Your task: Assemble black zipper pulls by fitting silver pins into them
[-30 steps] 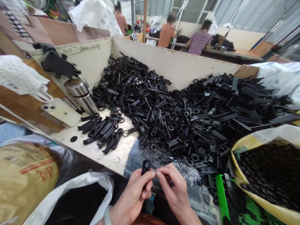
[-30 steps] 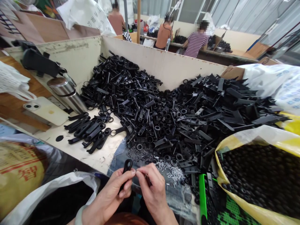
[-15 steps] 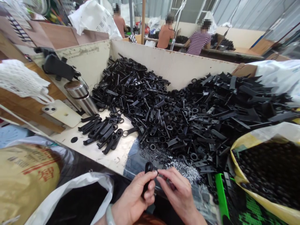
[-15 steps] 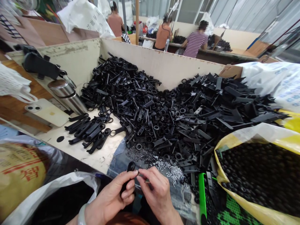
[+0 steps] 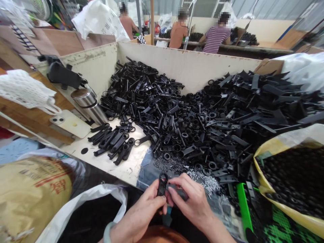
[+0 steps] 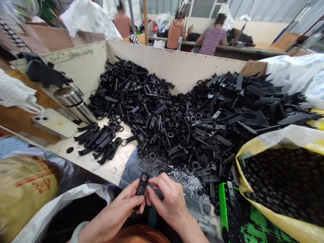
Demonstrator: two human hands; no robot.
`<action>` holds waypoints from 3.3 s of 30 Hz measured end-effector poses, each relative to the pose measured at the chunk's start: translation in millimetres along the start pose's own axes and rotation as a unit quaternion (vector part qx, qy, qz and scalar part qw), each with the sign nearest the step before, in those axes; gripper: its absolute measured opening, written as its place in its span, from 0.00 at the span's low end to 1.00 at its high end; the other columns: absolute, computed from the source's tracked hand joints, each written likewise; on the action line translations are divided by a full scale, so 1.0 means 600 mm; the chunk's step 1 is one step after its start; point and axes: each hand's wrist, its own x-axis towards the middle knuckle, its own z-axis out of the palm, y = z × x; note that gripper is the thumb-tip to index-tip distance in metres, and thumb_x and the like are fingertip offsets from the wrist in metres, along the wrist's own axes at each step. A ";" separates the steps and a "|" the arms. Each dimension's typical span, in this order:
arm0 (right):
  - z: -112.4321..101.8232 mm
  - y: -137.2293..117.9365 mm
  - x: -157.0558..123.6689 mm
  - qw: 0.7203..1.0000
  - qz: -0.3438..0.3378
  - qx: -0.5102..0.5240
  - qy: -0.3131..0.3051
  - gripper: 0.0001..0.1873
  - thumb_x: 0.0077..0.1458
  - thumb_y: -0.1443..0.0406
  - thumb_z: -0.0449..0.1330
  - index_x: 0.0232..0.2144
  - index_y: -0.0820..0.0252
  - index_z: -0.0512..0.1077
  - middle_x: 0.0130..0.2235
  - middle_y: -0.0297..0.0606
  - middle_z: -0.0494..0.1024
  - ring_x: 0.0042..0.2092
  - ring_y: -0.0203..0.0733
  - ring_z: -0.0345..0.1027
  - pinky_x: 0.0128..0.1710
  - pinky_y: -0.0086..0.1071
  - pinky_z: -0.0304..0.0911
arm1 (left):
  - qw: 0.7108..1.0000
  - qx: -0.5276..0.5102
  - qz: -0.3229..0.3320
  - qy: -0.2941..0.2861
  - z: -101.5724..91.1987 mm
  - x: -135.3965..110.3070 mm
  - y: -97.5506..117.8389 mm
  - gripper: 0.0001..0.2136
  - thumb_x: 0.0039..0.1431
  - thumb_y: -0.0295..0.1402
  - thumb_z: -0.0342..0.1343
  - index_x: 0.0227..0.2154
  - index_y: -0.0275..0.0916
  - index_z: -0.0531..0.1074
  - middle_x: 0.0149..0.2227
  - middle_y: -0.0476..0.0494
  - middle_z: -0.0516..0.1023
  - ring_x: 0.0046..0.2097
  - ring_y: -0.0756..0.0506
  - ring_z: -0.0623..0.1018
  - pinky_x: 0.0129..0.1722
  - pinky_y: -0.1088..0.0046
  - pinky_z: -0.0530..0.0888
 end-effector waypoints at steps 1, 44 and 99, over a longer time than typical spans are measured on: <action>0.001 0.000 0.002 1.000 -0.008 -0.015 -0.009 0.05 0.66 0.67 0.58 0.41 0.58 0.75 0.32 0.35 0.76 0.30 0.37 0.73 0.30 0.28 0.64 | 1.000 0.012 -0.004 0.008 -0.002 -0.001 -0.003 0.15 0.58 0.28 0.55 0.48 0.39 0.73 0.32 0.52 0.72 0.33 0.50 0.67 0.38 0.72 0.66; -0.024 -0.034 -0.031 0.985 0.065 -0.088 -0.135 0.23 0.70 0.70 0.42 0.59 0.52 0.68 0.41 0.39 0.77 0.37 0.40 0.78 0.34 0.28 0.73 | 0.997 0.061 0.042 0.000 -0.027 0.026 -0.025 0.19 0.67 0.49 0.53 0.45 0.36 0.67 0.23 0.57 0.66 0.23 0.54 0.54 0.22 0.74 0.48; 0.005 -0.017 -0.021 0.960 -0.095 -0.210 -0.160 0.15 0.69 0.74 0.48 0.48 0.66 0.74 0.32 0.38 0.79 0.31 0.39 0.74 0.25 0.28 0.67 | 0.996 0.044 0.007 0.076 -0.015 0.036 -0.053 0.25 0.56 0.59 0.58 0.38 0.39 0.69 0.22 0.57 0.64 0.25 0.53 0.60 0.24 0.77 0.56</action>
